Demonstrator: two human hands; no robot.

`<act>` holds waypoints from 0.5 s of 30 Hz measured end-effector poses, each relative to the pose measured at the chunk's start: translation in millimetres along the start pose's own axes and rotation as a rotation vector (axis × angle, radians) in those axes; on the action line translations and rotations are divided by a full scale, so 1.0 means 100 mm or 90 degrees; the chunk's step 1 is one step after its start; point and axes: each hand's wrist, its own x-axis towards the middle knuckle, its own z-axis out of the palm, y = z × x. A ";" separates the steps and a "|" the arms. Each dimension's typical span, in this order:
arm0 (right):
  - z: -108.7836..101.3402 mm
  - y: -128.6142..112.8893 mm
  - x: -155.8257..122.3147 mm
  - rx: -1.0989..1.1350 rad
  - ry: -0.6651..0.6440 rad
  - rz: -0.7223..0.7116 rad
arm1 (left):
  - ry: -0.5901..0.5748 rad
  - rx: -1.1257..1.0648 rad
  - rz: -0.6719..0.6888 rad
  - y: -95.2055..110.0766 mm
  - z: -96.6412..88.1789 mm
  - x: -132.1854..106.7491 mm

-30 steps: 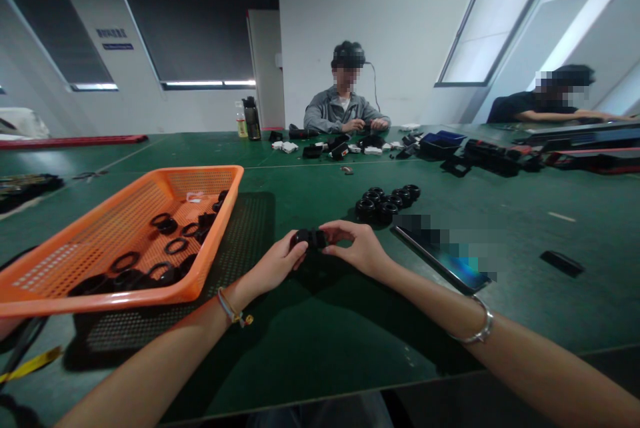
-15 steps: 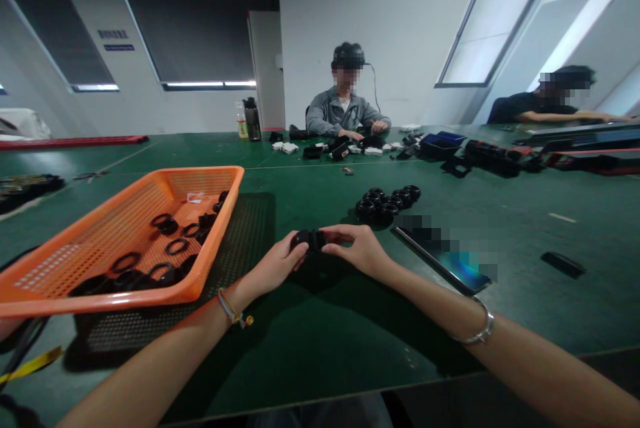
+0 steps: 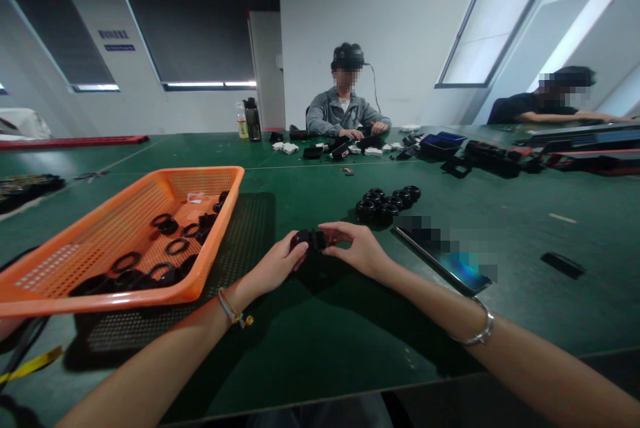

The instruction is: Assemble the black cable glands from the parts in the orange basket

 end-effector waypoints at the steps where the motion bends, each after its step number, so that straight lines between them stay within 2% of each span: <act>1: 0.00 0.00 0.00 0.005 0.003 0.007 | 0.000 -0.002 0.000 0.00 0.00 0.00; 15: -0.01 -0.02 0.00 -0.010 -0.008 0.014 | 0.005 0.012 -0.007 0.01 0.01 0.00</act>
